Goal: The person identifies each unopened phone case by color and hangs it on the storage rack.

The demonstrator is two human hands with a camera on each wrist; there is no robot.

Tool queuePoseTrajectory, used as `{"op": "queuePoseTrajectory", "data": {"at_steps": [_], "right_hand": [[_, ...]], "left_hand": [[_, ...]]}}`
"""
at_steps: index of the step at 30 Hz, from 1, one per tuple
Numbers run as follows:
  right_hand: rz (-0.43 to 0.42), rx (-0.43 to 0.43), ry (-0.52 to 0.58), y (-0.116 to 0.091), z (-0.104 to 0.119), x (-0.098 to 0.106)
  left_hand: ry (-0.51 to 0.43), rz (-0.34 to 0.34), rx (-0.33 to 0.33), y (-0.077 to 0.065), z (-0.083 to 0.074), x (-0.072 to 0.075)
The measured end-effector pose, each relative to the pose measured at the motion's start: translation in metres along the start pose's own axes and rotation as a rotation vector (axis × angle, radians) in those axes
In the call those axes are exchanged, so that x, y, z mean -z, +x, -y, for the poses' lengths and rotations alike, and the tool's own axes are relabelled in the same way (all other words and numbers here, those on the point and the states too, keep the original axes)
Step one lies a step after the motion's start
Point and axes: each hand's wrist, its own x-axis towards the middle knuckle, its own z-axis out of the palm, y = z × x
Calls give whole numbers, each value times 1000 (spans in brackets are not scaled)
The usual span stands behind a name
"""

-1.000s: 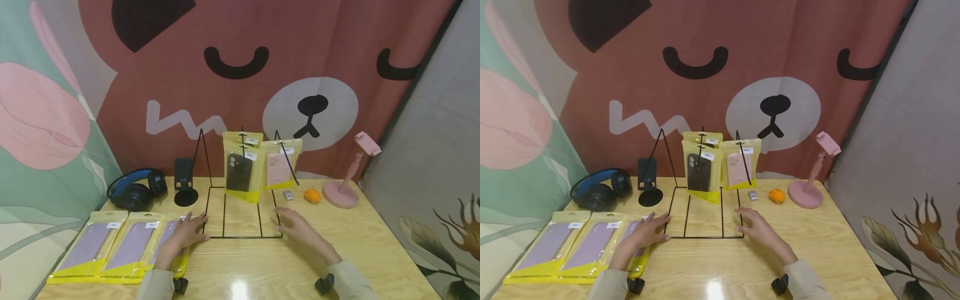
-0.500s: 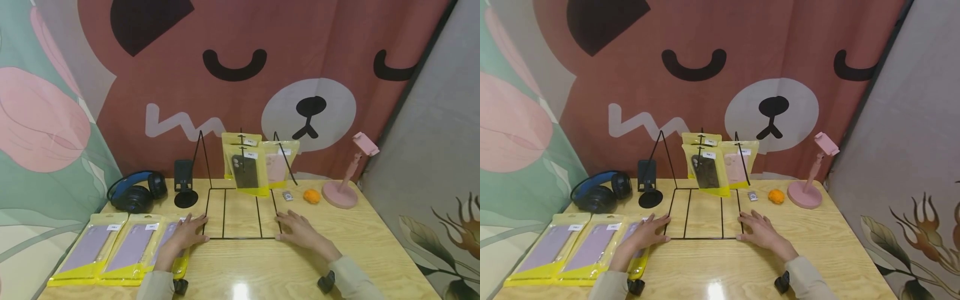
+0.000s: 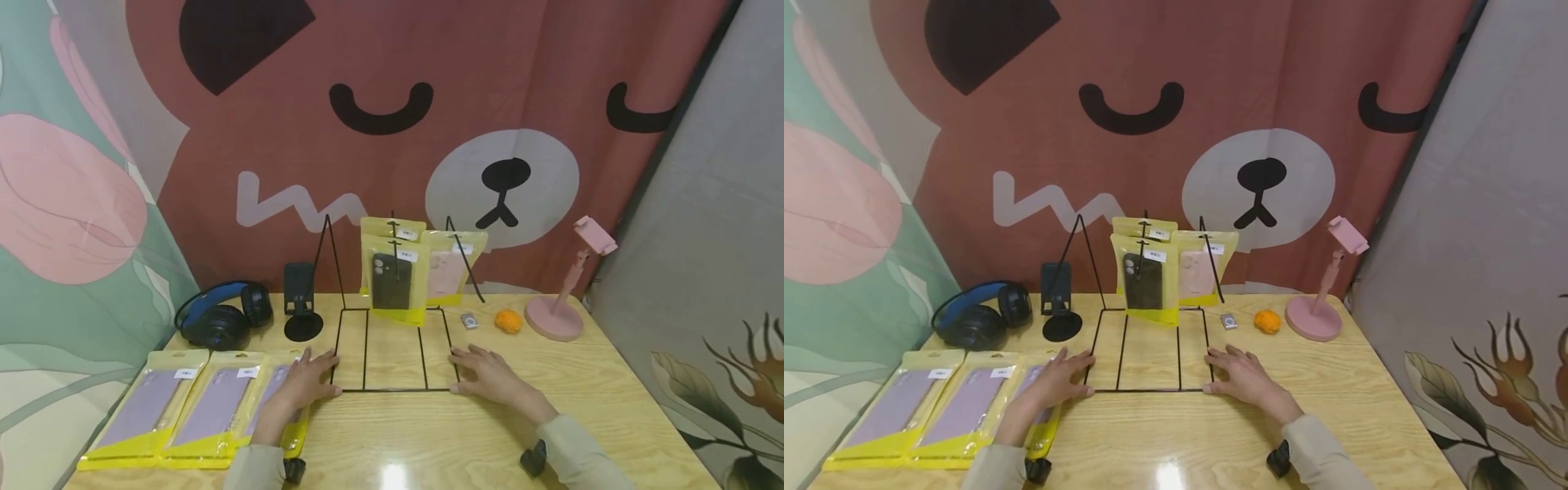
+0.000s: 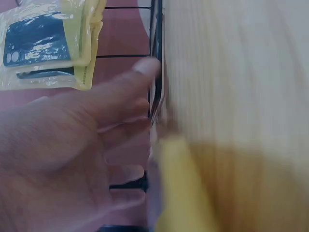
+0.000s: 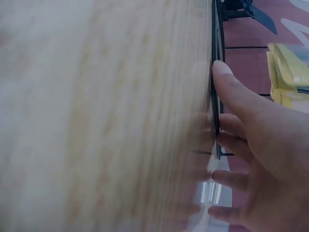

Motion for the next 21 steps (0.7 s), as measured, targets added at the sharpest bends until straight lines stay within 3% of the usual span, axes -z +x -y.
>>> {"op": "queuePoseTrajectory", "data": {"at_steps": [4, 7, 11, 15, 17, 21], "right_hand": [[-7, -5, 5, 1, 0, -1], [-20, -9, 13, 3, -1, -2], [-30, -13, 8, 3, -3, -2], [-38, -15, -24, 2, -5, 1], [-49, -8, -34, 1, -6, 4], [-59, -4, -29, 2, -6, 8]], "left_hand": [[61, -37, -33, -8, 0, 13], [101, -75, -53, -22, 11, 29], [119, -109, -52, -43, 44, 51], [101, -193, -50, -69, 80, 76], [112, -242, -19, -81, 99, 90], [221, -251, 113, -102, 139, 116]]}}
